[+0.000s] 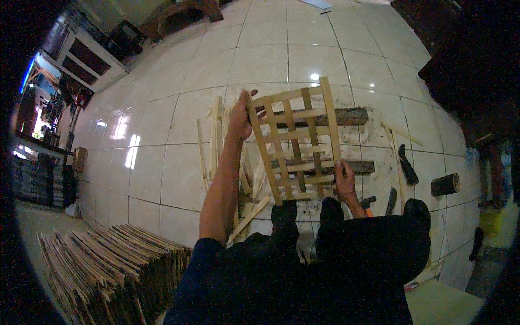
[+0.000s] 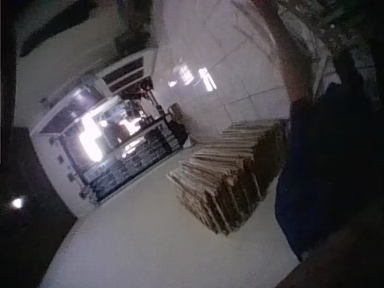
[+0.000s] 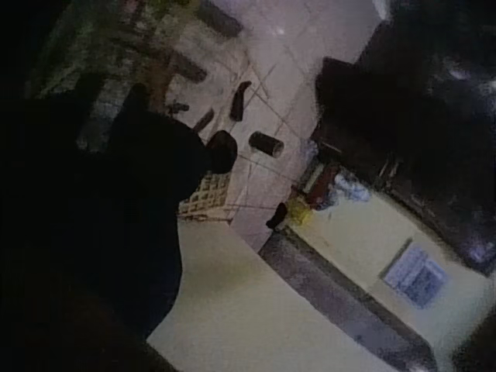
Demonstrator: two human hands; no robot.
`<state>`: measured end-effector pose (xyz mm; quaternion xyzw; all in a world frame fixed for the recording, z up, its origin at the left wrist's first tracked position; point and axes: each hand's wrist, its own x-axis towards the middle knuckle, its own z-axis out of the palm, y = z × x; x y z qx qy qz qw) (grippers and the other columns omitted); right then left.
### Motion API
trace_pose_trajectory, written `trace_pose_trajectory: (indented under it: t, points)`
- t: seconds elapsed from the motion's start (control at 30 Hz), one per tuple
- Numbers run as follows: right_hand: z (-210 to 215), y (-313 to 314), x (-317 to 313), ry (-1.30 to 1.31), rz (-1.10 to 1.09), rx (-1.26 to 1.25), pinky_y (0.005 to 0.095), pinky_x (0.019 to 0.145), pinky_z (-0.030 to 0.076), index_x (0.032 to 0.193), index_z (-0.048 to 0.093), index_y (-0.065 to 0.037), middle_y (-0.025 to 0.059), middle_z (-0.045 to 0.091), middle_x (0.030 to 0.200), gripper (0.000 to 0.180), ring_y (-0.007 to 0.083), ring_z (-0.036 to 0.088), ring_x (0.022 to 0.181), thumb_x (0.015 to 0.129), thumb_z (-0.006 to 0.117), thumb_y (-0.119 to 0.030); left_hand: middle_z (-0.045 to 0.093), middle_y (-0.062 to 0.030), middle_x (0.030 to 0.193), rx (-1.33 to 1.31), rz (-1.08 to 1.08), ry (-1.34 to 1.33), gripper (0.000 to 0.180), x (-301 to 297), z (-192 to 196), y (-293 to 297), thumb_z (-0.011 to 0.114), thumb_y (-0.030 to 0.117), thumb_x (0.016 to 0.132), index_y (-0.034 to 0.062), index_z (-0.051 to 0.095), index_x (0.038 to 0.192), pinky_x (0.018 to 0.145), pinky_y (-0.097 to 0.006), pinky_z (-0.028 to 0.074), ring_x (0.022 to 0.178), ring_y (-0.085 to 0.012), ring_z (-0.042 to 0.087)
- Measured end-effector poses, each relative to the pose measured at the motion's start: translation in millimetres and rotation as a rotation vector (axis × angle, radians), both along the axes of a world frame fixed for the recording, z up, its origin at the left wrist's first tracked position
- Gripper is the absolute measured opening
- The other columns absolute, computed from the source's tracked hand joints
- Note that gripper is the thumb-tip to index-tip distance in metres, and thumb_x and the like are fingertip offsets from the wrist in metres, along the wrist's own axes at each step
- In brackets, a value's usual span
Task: The person assembles a wooden lattice frame on the floor by inserting thin wooden strips into a grid and tapping them into place with a hammer. The person adjusts the frame and secures the strips, then stacks the completed lattice with others.
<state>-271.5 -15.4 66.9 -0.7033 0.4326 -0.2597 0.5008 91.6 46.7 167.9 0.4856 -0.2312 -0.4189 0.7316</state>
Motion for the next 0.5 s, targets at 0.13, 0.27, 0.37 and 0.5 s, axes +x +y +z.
trace_pose_trajectory:
  t: [0.13,0.27,0.37,0.5]
  points:
    - [-17,-23,-3,0.091,0.117,-0.009,0.0302,0.081,0.04,0.107,0.058,0.0,0.0071,0.058,0.092,0.043,0.0165,0.05,0.088,0.1,0.038,-0.037,0.061,-0.0135,0.096,0.149,0.061,-0.494,0.041,-12,24,-23,0.045,0.041,0.096,0.0035,0.058,0.108,0.069,-0.04,0.053,0.076,-0.0234,0.065]
    - [-21,-41,-2,0.249,0.142,0.231,0.0343,0.099,0.034,0.128,0.05,-0.002,0.0158,0.053,0.124,0.056,0.0244,0.047,0.115,0.1,0.029,-0.046,0.065,-0.0159,0.092,0.16,0.056,-0.421,0.046,-25,31,-33,0.041,0.042,0.095,0.0005,0.057,0.105,0.069,-0.037,0.055,0.079,-0.0249,0.067]
    - [-27,-65,-12,0.379,0.16,0.243,0.0371,0.108,0.027,0.137,0.039,-0.002,0.0195,0.042,0.138,0.065,0.0286,0.039,0.129,0.098,0.024,-0.052,0.062,-0.0137,0.09,0.122,0.031,-0.399,0.043,-36,28,-48,0.043,0.042,0.095,0.0014,0.057,0.101,0.069,-0.037,0.055,0.076,-0.0238,0.065]
    - [37,-78,2,0.191,0.008,0.12,0.039,0.105,0.031,0.137,0.038,-0.001,0.0209,0.042,0.136,0.065,0.0304,0.041,0.125,0.097,0.026,-0.051,0.059,-0.0052,0.079,-0.022,-0.06,-0.419,0.034,-44,12,-49,0.052,0.039,0.094,0.0048,0.056,0.094,0.059,-0.031,0.053,0.065,-0.0166,0.063]
